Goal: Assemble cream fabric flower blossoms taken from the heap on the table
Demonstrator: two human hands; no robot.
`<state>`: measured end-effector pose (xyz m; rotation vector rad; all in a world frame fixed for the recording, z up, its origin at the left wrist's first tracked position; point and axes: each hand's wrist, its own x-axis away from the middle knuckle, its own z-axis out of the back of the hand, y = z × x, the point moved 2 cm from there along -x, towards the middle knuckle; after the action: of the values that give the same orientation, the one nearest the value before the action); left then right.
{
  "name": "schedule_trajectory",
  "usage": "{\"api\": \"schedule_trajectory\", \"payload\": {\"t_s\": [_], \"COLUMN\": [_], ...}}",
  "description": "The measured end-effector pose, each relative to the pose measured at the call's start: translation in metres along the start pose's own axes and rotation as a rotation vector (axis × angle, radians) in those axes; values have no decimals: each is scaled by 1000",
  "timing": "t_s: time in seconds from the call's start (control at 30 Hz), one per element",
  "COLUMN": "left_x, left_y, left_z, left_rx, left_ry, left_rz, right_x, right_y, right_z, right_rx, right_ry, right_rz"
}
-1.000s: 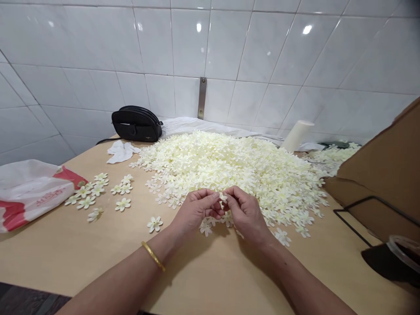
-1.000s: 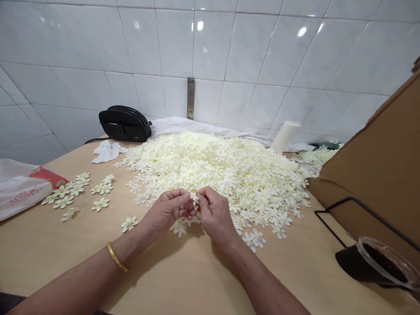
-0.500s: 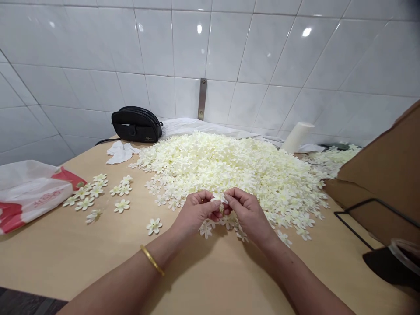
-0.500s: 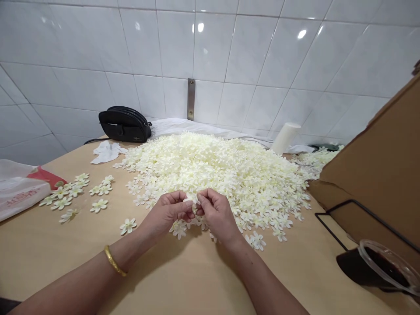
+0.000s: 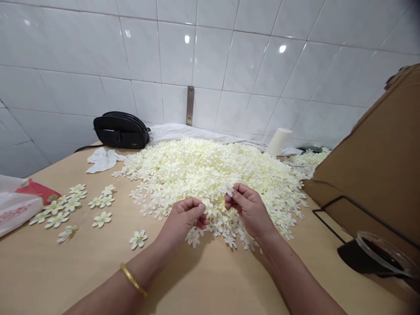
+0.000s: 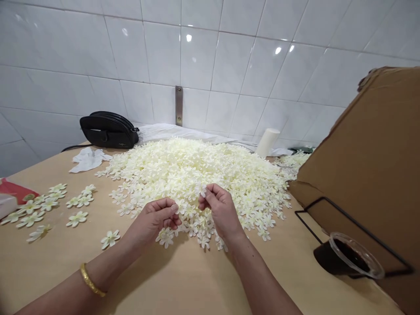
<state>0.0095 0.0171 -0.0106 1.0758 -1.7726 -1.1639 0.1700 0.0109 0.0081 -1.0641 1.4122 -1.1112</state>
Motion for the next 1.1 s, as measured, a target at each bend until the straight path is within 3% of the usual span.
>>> {"api": "schedule_trajectory", "payload": {"t_s": [0.17,0.23,0.33,0.47,0.53,0.63,0.7,1.1], "left_x": [0,1,1,0,0,-1,1,7], "left_y": [-1,-1,0,0,-1,-1,0,7], "left_z": [1,1,-1,-2,-2,-1,-1,-7], "left_rx": [-22,-25,-19,-5,3,4,-6,-38], "left_ry": [-29,-38,-25,15,24,10,-4,-79], "left_rz": [-17,-23,-33,-37,-48,-63,-77,-112], "right_x": [-11,-17,-21,-7,4,16,20,21], "right_y": [0,4,7,-3,-9,-11,-10,-2], "right_z": [30,35,35,18,3,-20,-29,-29], "right_rx": [647,870,1015,927,832,723,683,766], "right_ry": [382,396,335,345,218,-72,-182,-124], "right_rz": [313,404,478,594,606,587,575,529]}}
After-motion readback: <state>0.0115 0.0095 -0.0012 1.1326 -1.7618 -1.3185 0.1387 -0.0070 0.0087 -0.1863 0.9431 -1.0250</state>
